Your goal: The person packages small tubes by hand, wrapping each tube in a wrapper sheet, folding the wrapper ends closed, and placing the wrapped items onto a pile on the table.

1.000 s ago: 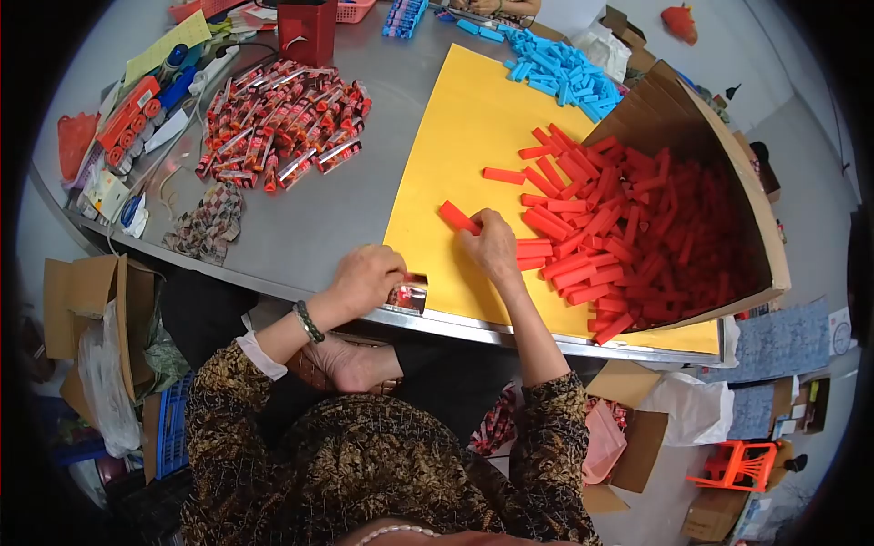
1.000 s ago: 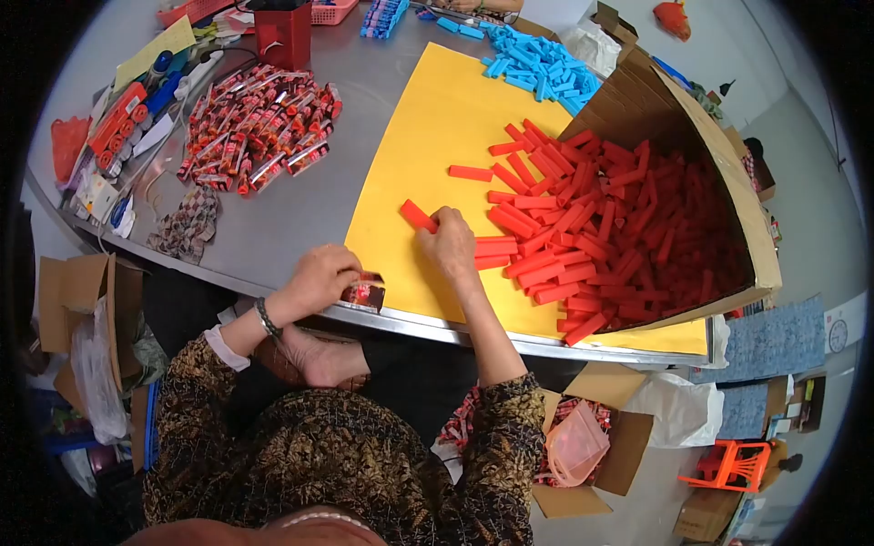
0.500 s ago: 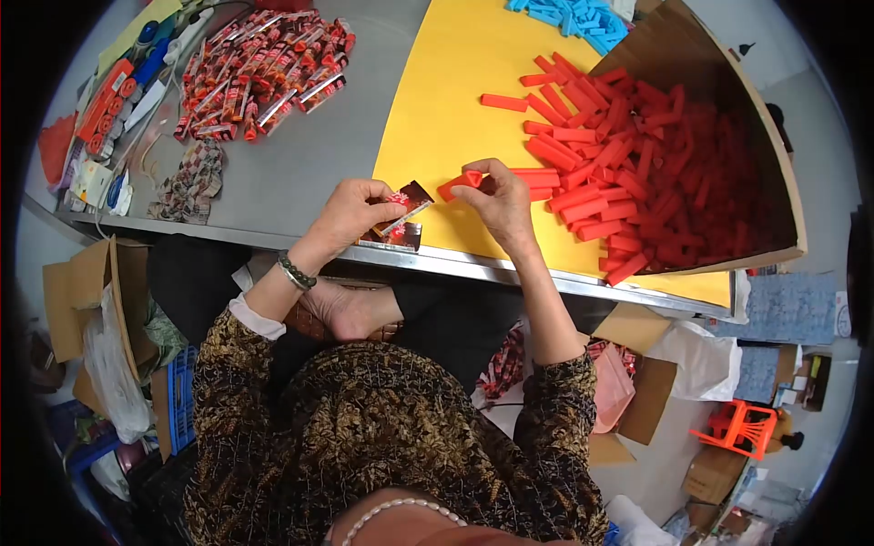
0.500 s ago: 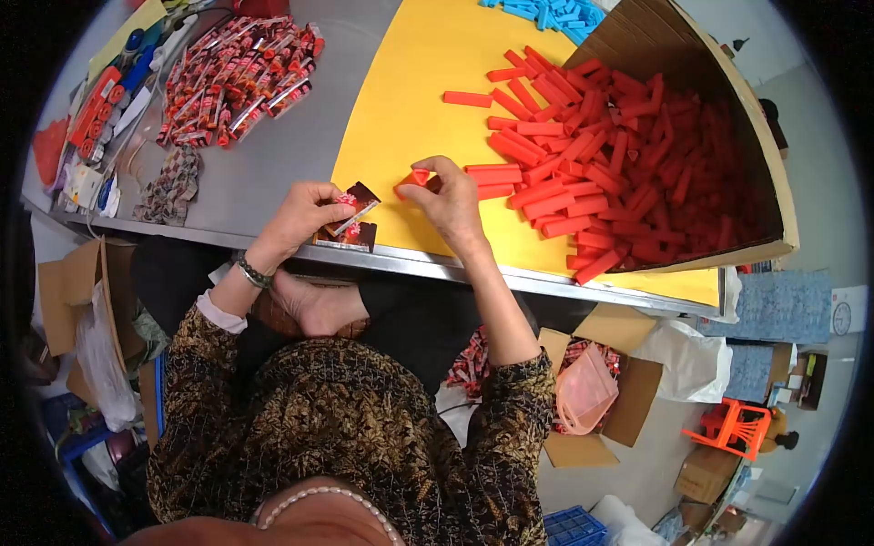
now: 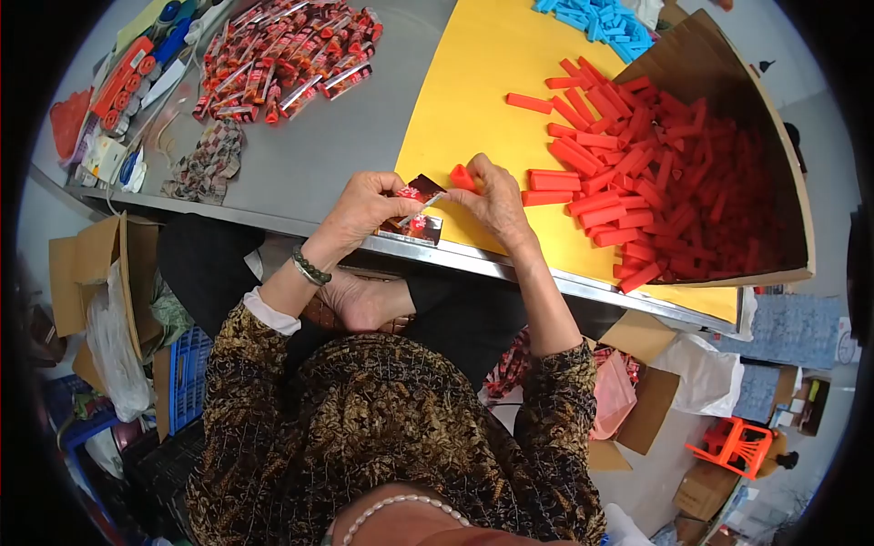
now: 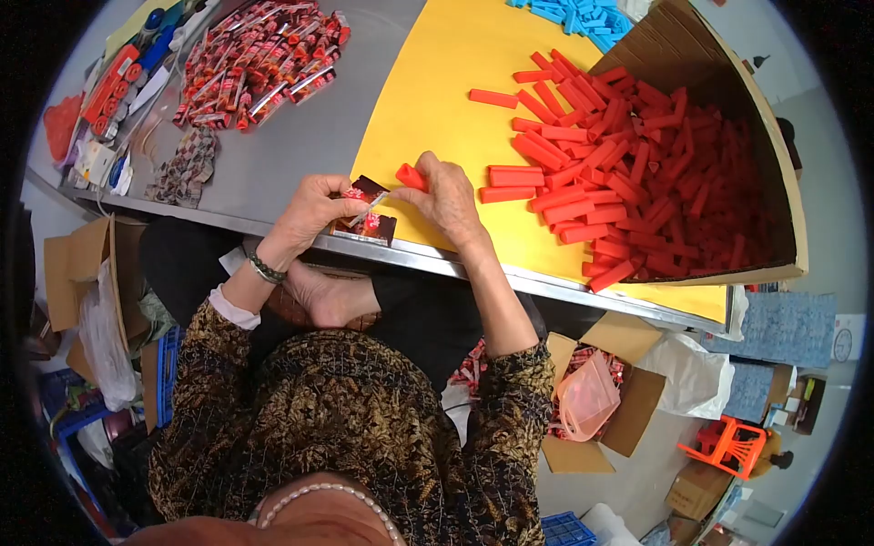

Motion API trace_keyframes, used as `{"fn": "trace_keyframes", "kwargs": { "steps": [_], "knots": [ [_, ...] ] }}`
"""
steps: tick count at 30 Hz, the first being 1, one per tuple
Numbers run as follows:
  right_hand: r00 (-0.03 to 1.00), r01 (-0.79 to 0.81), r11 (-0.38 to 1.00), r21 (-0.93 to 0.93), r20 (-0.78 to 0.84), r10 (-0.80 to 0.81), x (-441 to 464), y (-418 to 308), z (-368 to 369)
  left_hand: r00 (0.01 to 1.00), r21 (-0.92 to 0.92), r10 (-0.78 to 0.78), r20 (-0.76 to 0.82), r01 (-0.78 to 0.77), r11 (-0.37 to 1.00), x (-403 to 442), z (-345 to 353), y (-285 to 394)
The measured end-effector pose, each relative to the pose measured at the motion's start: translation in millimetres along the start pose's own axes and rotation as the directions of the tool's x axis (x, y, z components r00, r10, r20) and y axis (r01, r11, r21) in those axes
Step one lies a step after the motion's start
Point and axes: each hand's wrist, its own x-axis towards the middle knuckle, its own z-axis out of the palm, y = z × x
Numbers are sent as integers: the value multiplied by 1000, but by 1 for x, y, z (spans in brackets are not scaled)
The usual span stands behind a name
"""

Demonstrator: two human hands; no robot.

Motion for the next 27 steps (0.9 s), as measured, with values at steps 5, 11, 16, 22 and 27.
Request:
{"fn": "trace_keyframes", "kwargs": {
  "steps": [5,11,16,22,27],
  "knots": [
    [992,-125,982,145,24,122,-15,-14,-8,999,-24,34,-20,-34,999,2,-5,-3],
    [931,-348,872,346,234,279,-26,-33,-31,996,9,77,-55,-76,997,1,-5,-4],
    [975,-207,935,287,136,174,-31,-35,-27,989,79,97,-113,-89,993,2,-1,-7],
    [993,7,980,198,-115,16,-35,-43,-27,979,283,170,-109,-134,950,-1,4,2],
    [950,175,985,-12,-259,-172,-38,-52,-28,958,463,265,-111,-186,867,-5,13,11]
  ]
}}
